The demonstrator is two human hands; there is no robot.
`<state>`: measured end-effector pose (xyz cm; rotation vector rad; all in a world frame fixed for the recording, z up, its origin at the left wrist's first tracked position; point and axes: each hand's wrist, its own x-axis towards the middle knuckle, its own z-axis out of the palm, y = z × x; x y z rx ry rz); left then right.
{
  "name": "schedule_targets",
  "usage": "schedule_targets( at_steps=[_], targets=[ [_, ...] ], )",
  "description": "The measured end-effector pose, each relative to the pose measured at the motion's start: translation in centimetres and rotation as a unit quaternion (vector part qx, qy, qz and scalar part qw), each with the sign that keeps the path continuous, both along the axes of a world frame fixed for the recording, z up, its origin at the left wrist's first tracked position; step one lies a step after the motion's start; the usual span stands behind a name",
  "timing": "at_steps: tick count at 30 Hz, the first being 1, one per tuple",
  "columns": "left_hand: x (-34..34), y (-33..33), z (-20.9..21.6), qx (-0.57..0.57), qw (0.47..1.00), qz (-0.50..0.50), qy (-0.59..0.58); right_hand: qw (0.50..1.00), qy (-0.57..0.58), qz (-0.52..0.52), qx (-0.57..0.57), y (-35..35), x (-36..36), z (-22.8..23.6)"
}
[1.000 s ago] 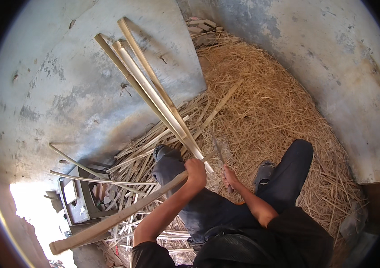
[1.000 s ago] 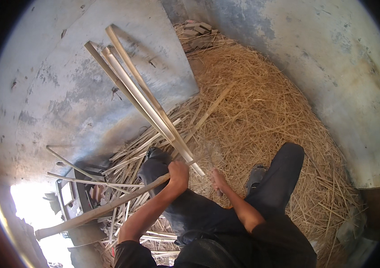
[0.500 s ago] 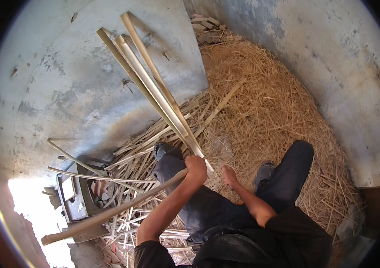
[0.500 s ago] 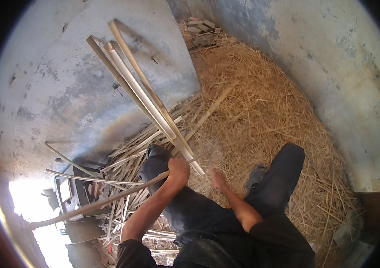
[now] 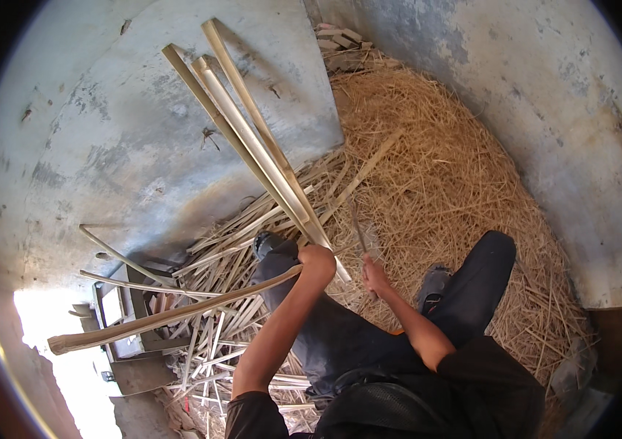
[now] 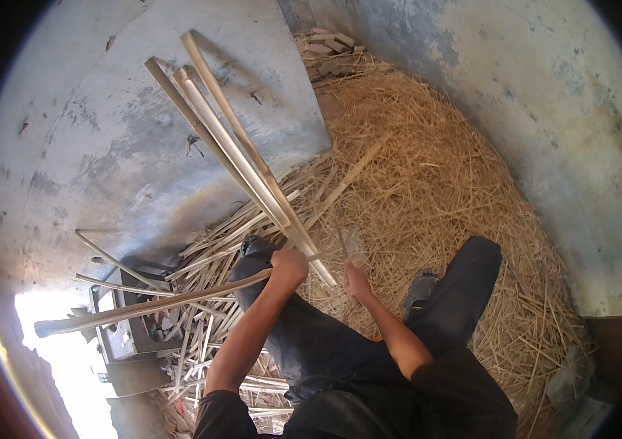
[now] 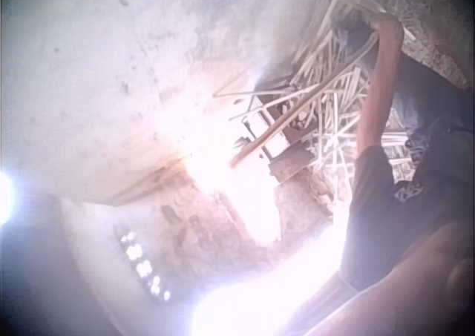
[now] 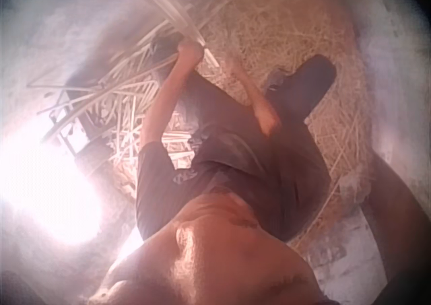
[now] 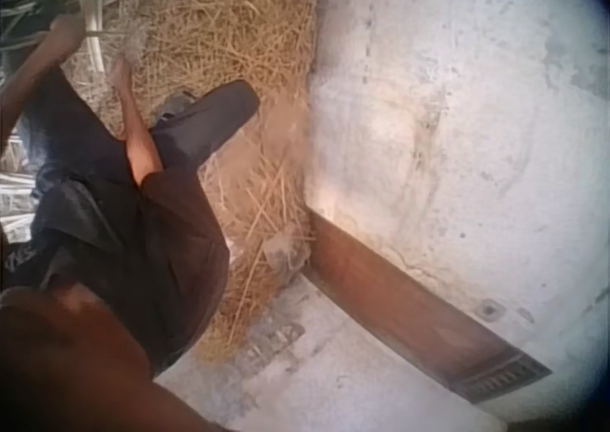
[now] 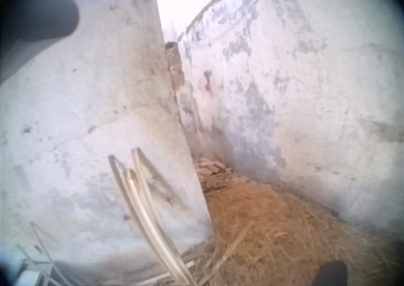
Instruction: The person sits on a straw-covered floor and uses a machete to split long bamboo stalks into thin strips. They hold the stalks against their legs and repeatedly strike them with the blade to separate the fibers. Later, they use a utility knife to refine the edges of the split strips.
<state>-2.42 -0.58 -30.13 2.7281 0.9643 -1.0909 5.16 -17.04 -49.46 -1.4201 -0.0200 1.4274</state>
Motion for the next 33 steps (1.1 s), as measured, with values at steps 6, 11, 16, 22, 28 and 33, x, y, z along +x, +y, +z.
schedule_targets(
  at_steps=[6,11,16,22,28,33],
  targets=[
    [-0.5,-0.4,-0.5,0.017,1.0,0.009,-0.006,0.991,-0.116,0.021,-0.058,0.4,-0.4,-0.8],
    [-0.6,-1.4,-0.9,0.061,0.998,-0.022,-0.018,0.921,-0.382,-0.03,0.076,2.4,0.2,-3.1],
    [-1.0,-1.8,-1.1,0.09,0.992,-0.059,-0.073,0.99,0.004,0.009,-0.143,-0.7,0.0,-6.3],
    [-2.1,-0.5,-2.5,0.081,0.99,-0.051,-0.101,0.955,-0.257,0.098,-0.113,0.2,0.9,-3.3],
    [-4.5,-2.0,2.6,0.073,0.99,-0.023,-0.119,0.904,-0.417,0.09,-0.007,0.4,1.5,0.9],
    [-9.9,-4.6,6.0,0.132,0.96,-0.011,-0.247,0.864,-0.5,0.06,0.009,0.1,3.6,6.3]
  ],
)
